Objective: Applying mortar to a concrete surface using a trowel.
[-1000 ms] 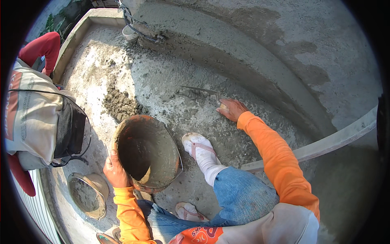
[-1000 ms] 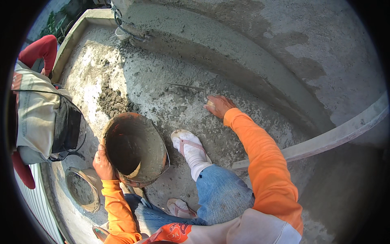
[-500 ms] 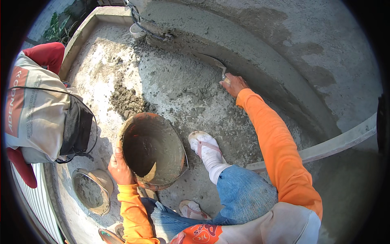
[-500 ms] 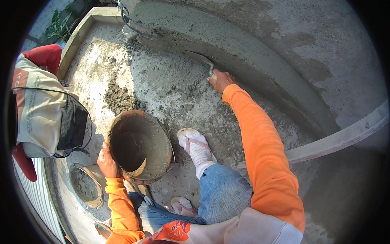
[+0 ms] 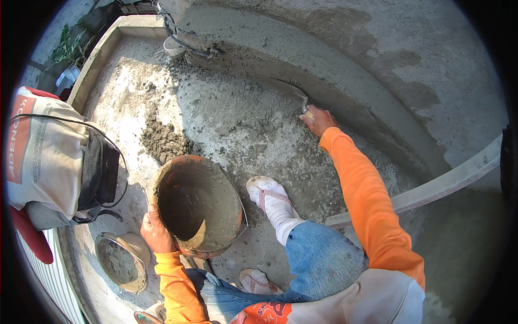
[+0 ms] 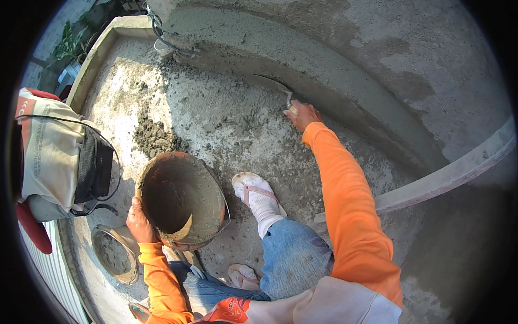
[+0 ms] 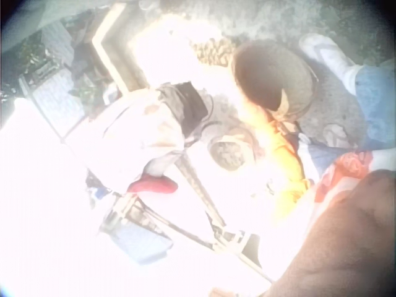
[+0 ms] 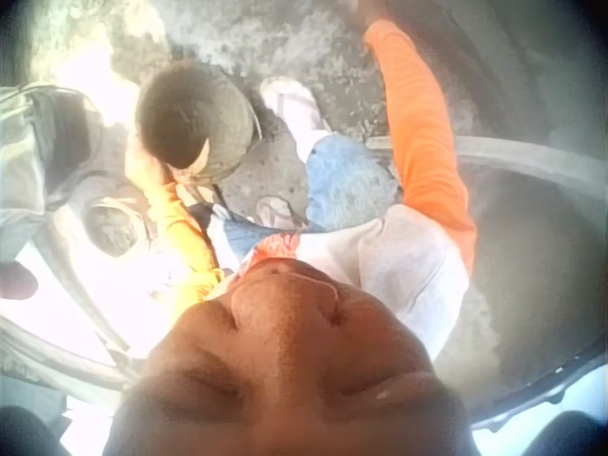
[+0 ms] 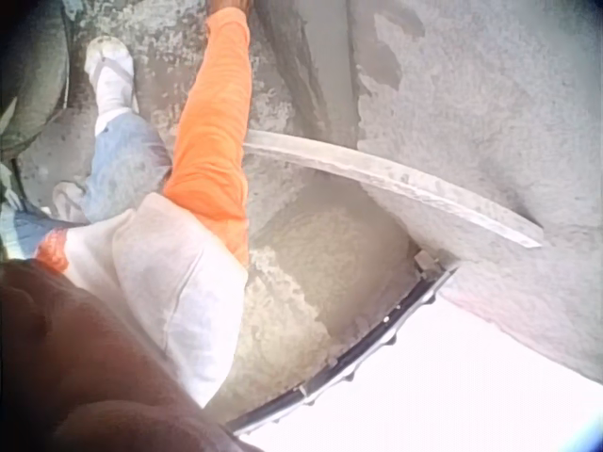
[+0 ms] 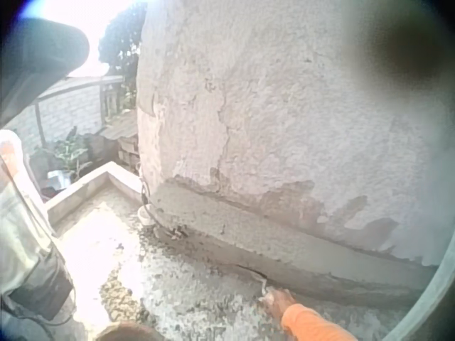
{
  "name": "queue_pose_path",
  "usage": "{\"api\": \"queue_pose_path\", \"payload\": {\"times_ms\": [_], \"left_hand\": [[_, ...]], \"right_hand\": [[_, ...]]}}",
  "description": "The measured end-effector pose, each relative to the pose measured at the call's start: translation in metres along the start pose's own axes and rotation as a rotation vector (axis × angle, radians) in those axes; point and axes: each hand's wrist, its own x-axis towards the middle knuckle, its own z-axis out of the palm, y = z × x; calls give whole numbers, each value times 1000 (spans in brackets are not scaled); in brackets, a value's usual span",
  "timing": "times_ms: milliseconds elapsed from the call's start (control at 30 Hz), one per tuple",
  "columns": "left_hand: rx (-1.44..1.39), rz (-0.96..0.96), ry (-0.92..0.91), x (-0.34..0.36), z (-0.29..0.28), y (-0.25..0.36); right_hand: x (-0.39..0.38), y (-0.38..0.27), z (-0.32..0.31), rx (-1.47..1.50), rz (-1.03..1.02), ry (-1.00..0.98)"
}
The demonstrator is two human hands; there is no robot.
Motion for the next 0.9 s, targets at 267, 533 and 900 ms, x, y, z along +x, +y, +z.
{"api": "queue_pose_path", "payload": {"times_ms": [267,533,900], "left_hand": [[-50,1,39,-3,3,10],[7,28,58,-5,5,10],[-50,15,87,-5,10,3]], "right_hand": [[-42,22,-20,35,-103,129],[-33,30,-30,-129,-46,129],[4,-29,7,-248,-41,-64]]}}
